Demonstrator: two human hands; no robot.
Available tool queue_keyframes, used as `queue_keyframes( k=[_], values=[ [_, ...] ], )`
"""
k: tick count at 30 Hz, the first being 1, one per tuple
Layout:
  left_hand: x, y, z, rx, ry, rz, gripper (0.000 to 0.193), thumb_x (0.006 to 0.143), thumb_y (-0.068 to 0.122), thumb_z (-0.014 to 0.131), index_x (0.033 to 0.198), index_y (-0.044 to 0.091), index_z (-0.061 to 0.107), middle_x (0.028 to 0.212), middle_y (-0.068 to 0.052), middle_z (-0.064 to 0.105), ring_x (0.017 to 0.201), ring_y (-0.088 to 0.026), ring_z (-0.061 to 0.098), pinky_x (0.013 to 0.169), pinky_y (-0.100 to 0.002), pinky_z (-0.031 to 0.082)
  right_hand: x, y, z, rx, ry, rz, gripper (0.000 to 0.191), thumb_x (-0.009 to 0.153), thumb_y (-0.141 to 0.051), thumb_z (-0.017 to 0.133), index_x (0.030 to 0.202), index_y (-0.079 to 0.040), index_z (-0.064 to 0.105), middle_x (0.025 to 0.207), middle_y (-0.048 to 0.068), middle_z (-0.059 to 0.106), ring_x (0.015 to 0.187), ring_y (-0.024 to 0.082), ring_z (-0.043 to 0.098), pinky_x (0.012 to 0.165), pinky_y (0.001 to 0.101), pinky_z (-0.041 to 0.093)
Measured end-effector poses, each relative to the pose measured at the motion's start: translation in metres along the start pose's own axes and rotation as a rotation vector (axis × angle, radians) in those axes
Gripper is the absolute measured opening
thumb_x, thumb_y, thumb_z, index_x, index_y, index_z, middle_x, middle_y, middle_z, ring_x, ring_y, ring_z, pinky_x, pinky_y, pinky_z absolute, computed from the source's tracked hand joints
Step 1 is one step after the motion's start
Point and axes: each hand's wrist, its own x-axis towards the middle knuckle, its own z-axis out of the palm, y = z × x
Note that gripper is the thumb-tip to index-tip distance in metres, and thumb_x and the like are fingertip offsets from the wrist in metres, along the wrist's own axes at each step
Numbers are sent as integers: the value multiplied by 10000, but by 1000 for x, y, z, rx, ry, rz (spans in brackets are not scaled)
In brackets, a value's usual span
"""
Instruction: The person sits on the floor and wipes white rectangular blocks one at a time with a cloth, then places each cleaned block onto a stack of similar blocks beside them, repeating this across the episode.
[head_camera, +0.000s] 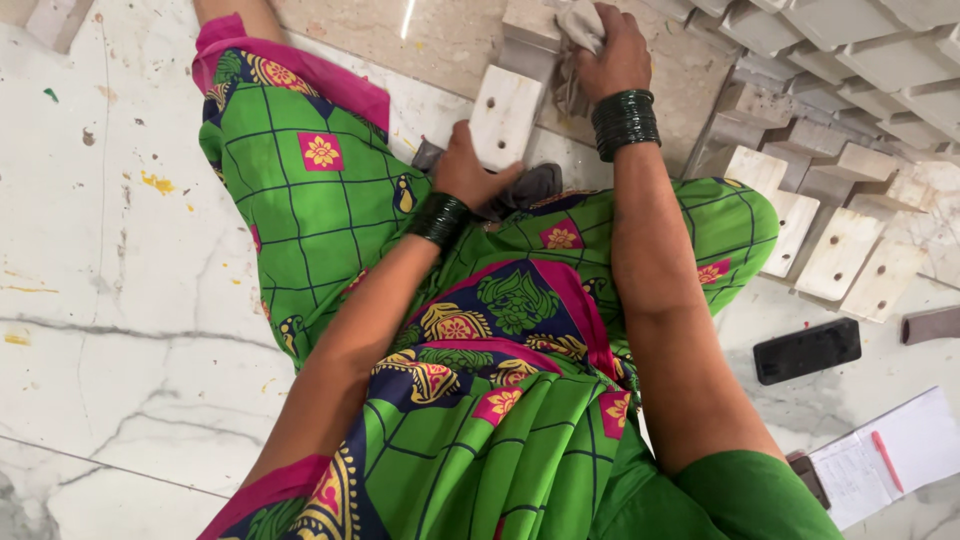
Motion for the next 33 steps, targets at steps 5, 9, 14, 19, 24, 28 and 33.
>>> queue_keyframes(
  k=[5,9,14,19,24,28,33],
  values=[
    [12,-28,-23,-289,-87,-3,797,785,467,840,1307,-13,477,1172,-235,714,1092,-347,720,925,-422,560,2,4,3,80,182,-33,499,860,-183,826,1292,-96,590,1207,193,656,1090,452,632,920,512,524],
    [8,-35,-17,-403,-42,45,767,869,415,814,1383,-31,462,1228,-214,680,1138,-297,674,969,-393,527,1,-8,12,167,193,-51,572,849,-219,816,1308,-20,540,1163,241,657,1064,463,640,899,505,527],
    [4,-43,-14,-670,-110,19,675,941,380,742,1425,-5,471,1258,-140,658,1136,-195,623,989,-338,506,-28,-37,27,127,-433,-46,577,903,-355,750,1344,-22,583,1181,243,702,1065,394,693,936,473,525],
    [5,-48,-12,-697,-121,21,674,910,373,730,1427,7,502,1237,-121,647,1074,-180,624,940,-320,526,-59,-54,33,170,-733,-200,495,868,-322,751,1278,-70,638,1128,220,727,1061,370,705,958,448,551],
    [7,-52,-10,-751,-178,-62,696,921,423,731,1423,14,473,1217,-105,647,1048,-158,642,893,-304,560,-33,-26,24,57,-132,-119,533,860,-286,778,1320,-80,606,1200,168,686,1006,380,687,866,492,538],
    [9,-54,-8,-788,-166,-45,713,913,397,752,1432,10,453,1219,-113,642,1042,-159,627,885,-315,558,-11,-8,24,138,-19,-22,525,955,-346,780,1369,-73,607,1261,190,680,1138,375,672,967,454,541],
    [1,-54,-7,-675,-107,125,660,933,318,787,1417,1,469,1265,-152,651,1139,-225,636,996,-370,528,-18,-13,43,374,-346,295,766,864,-538,702,1410,-30,529,1207,207,704,1050,330,725,917,396,550]
  ],
)
